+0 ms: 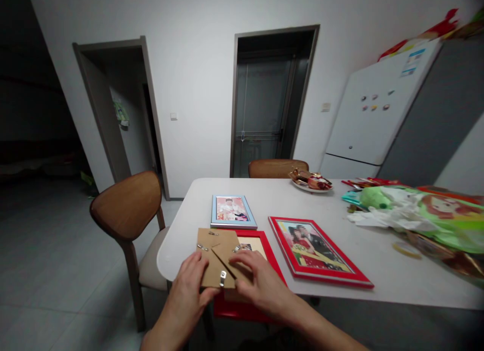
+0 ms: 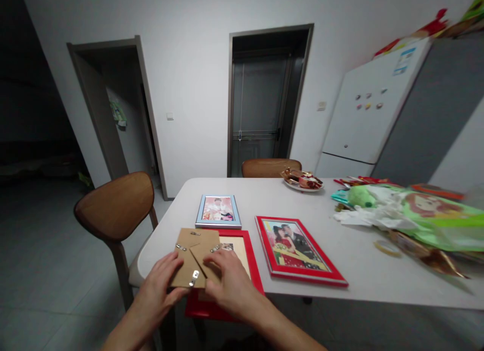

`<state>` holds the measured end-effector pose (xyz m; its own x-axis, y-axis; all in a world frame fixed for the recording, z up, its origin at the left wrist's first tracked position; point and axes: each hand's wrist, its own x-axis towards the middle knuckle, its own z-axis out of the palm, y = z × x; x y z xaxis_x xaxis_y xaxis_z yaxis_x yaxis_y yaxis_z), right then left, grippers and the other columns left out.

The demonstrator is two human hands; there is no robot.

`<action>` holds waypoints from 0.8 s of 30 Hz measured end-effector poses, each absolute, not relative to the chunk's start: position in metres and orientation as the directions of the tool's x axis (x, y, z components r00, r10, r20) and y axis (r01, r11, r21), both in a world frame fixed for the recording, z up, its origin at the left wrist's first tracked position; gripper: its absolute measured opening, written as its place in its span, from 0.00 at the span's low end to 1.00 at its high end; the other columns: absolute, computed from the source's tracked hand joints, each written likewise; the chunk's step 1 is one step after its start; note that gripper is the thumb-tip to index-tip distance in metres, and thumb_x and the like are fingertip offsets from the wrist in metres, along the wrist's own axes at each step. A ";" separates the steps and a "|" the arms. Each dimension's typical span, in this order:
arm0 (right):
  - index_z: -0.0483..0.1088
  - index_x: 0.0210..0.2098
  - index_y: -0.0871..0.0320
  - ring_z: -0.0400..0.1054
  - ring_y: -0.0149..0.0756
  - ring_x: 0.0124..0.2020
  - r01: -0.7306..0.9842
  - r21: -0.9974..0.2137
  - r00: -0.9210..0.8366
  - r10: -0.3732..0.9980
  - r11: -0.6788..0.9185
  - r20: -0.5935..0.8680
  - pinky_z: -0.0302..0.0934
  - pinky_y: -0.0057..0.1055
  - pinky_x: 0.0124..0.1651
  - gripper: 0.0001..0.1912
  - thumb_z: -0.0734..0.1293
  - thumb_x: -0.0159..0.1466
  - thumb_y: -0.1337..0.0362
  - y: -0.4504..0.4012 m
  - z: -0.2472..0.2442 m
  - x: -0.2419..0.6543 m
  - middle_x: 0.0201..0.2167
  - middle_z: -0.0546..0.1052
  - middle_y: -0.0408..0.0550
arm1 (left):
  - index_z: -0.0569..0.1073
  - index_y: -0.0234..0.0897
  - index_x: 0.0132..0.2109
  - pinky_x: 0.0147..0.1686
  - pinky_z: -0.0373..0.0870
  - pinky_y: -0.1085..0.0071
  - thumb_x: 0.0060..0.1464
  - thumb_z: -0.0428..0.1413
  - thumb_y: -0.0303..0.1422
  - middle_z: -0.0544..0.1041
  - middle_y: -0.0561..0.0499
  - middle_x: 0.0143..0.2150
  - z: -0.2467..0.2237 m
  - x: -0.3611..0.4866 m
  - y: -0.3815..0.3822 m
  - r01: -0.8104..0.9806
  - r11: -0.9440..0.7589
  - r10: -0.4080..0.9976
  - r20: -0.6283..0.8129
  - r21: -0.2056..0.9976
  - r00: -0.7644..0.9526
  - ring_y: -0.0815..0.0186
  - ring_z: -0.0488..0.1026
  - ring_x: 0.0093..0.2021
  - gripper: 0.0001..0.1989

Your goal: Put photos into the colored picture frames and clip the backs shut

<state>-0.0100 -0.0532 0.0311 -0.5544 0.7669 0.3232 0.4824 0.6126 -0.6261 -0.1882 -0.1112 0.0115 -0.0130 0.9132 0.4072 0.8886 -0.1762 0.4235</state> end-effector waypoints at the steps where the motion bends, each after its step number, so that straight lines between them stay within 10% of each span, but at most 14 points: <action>1: 0.67 0.37 0.58 0.60 0.37 0.42 0.506 -0.627 -0.550 0.782 0.592 0.295 0.54 0.34 0.46 0.19 0.59 0.46 0.71 -0.054 0.029 0.004 0.39 0.69 0.49 | 0.66 0.32 0.47 0.52 0.59 0.59 0.40 0.55 0.25 0.65 0.39 0.52 0.011 -0.178 -0.111 0.870 -0.211 0.923 0.384 0.445 0.028 0.57 0.61 0.53 0.22; 24: 0.66 0.43 0.57 0.57 0.40 0.46 0.785 -0.298 -0.473 0.836 0.543 0.278 0.49 0.36 0.48 0.16 0.56 0.56 0.63 -0.022 -0.014 0.039 0.46 0.65 0.51 | 0.64 0.35 0.50 0.55 0.48 0.52 0.44 0.56 0.38 0.60 0.42 0.57 -0.003 -0.137 -0.106 0.856 -0.258 0.965 0.081 0.448 0.248 0.55 0.53 0.57 0.25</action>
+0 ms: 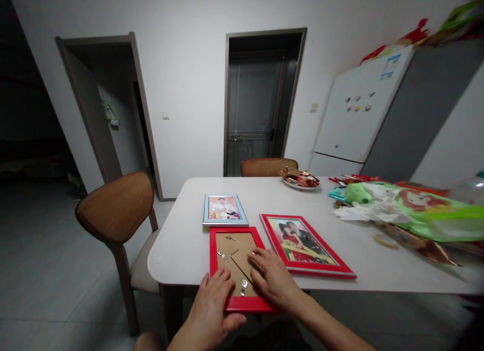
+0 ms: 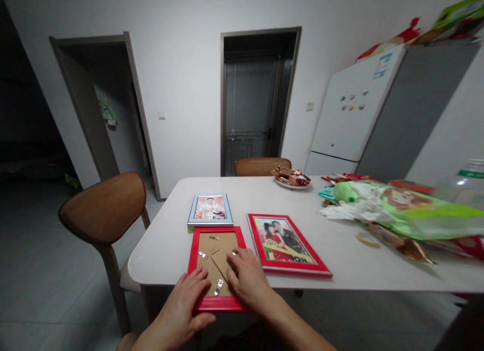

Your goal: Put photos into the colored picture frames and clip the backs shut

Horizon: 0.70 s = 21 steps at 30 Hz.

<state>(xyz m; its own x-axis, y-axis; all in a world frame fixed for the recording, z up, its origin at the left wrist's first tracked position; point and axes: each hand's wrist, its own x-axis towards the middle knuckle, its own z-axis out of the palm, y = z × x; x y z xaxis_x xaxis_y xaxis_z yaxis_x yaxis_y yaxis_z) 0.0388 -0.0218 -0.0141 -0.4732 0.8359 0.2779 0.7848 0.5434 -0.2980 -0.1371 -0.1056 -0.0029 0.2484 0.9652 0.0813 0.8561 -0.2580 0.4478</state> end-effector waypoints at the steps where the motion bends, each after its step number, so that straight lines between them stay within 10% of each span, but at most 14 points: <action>1: 0.66 0.43 0.57 0.57 0.40 0.46 0.815 -0.271 -0.443 0.851 0.513 0.281 0.49 0.36 0.47 0.16 0.56 0.57 0.63 -0.019 -0.012 0.038 0.46 0.65 0.52 | 0.64 0.35 0.50 0.55 0.48 0.52 0.44 0.56 0.38 0.60 0.42 0.56 -0.003 -0.137 -0.106 0.856 -0.270 0.962 0.086 0.440 0.258 0.55 0.54 0.57 0.25; 14: 0.68 0.28 0.62 0.59 0.38 0.38 0.826 -0.220 -0.453 0.843 0.519 0.291 0.51 0.33 0.43 0.14 0.53 0.59 0.64 -0.007 -0.009 0.037 0.34 0.67 0.53 | 0.65 0.37 0.48 0.53 0.53 0.57 0.46 0.55 0.36 0.64 0.44 0.54 -0.003 -0.132 -0.109 0.869 -0.221 0.975 0.119 0.443 0.187 0.57 0.58 0.55 0.20; 21: 0.66 0.42 0.57 0.56 0.40 0.46 0.703 -0.289 -0.540 0.752 0.650 0.378 0.51 0.38 0.48 0.16 0.56 0.57 0.65 -0.029 -0.009 0.043 0.44 0.65 0.53 | 0.66 0.37 0.47 0.53 0.54 0.56 0.43 0.57 0.35 0.65 0.45 0.53 -0.008 -0.134 -0.106 0.868 -0.240 0.970 0.132 0.435 0.202 0.57 0.59 0.54 0.22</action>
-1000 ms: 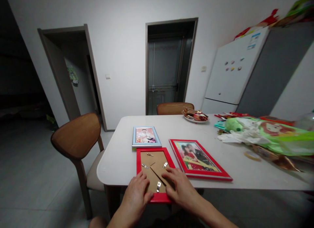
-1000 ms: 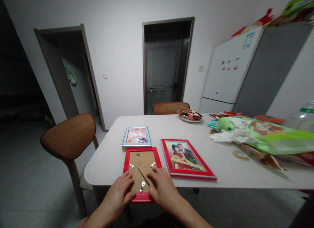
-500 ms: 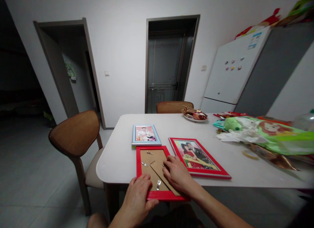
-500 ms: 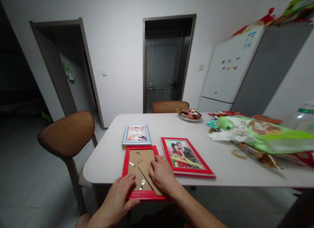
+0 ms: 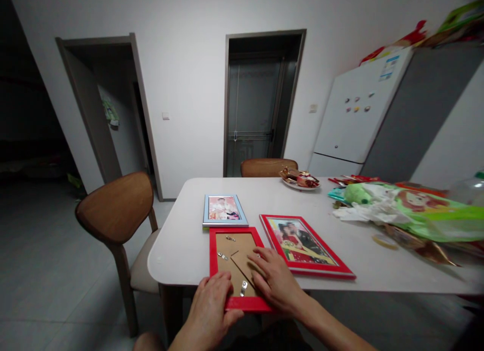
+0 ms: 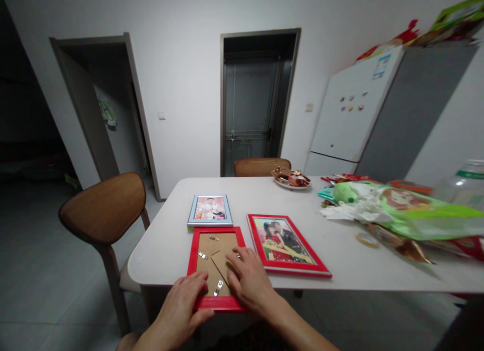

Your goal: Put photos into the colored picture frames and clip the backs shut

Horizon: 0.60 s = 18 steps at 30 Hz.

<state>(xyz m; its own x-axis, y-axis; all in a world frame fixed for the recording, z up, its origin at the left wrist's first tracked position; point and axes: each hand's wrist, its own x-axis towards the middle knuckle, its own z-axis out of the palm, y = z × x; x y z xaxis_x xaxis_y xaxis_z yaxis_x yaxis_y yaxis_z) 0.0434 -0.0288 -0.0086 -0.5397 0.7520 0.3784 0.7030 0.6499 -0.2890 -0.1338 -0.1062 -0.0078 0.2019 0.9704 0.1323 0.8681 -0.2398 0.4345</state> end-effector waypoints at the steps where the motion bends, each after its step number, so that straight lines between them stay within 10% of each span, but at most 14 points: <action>1: 0.67 0.43 0.56 0.56 0.40 0.46 0.654 -0.295 -0.591 0.714 0.696 0.375 0.51 0.38 0.48 0.16 0.56 0.57 0.65 -0.035 -0.007 0.043 0.45 0.65 0.51 | 0.65 0.37 0.48 0.53 0.54 0.57 0.43 0.58 0.35 0.65 0.45 0.53 -0.008 -0.134 -0.106 0.869 -0.239 0.971 0.132 0.433 0.201 0.57 0.60 0.54 0.23; 14: 0.70 0.28 0.55 0.56 0.35 0.40 0.484 -0.302 -0.779 0.562 0.821 0.278 0.51 0.33 0.45 0.09 0.58 0.57 0.65 -0.059 0.008 0.040 0.36 0.68 0.45 | 0.67 0.38 0.45 0.51 0.56 0.59 0.43 0.57 0.36 0.68 0.46 0.51 -0.009 -0.134 -0.104 0.852 -0.260 0.964 0.179 0.454 0.198 0.57 0.61 0.52 0.20; 18: 0.69 0.37 0.55 0.57 0.36 0.39 0.493 -0.345 -0.752 0.590 0.799 0.292 0.52 0.33 0.44 0.11 0.58 0.57 0.66 -0.049 0.000 0.034 0.36 0.69 0.47 | 0.63 0.35 0.50 0.52 0.55 0.57 0.42 0.57 0.36 0.67 0.44 0.52 -0.012 -0.135 -0.103 0.855 -0.250 0.968 0.152 0.455 0.202 0.56 0.61 0.52 0.26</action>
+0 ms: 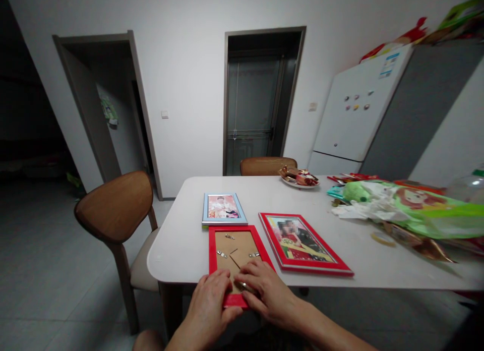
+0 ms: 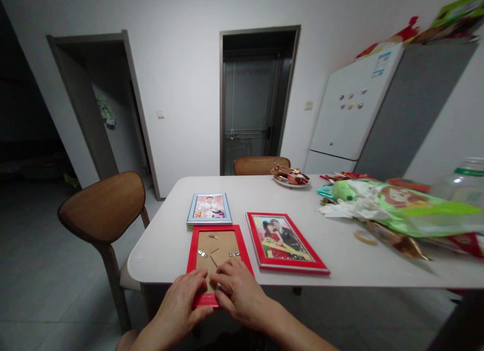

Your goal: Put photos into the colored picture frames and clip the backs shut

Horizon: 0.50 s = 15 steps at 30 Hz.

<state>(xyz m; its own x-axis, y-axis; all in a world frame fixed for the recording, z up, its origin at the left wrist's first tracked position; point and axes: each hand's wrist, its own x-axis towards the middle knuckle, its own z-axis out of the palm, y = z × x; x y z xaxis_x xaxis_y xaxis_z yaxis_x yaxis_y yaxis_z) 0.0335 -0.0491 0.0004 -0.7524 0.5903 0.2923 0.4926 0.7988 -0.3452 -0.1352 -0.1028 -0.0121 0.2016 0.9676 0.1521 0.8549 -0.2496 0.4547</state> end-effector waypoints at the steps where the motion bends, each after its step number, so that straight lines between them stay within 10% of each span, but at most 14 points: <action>1: 0.67 0.41 0.56 0.58 0.35 0.40 0.497 -0.359 -0.738 0.602 0.790 0.305 0.52 0.33 0.44 0.13 0.58 0.57 0.66 -0.044 -0.002 0.030 0.37 0.69 0.49 | 0.63 0.35 0.50 0.52 0.55 0.57 0.42 0.58 0.36 0.66 0.43 0.52 -0.013 -0.135 -0.103 0.857 -0.245 0.969 0.145 0.453 0.200 0.56 0.61 0.52 0.27; 15: 0.70 0.31 0.58 0.58 0.33 0.38 0.587 -0.243 -0.711 0.635 0.773 0.301 0.51 0.29 0.40 0.11 0.56 0.58 0.69 -0.003 -0.010 -0.024 0.33 0.68 0.47 | 0.68 0.38 0.38 0.49 0.58 0.64 0.38 0.61 0.33 0.70 0.49 0.45 -0.014 -0.138 -0.103 0.811 -0.297 0.951 0.235 0.505 0.202 0.60 0.65 0.46 0.17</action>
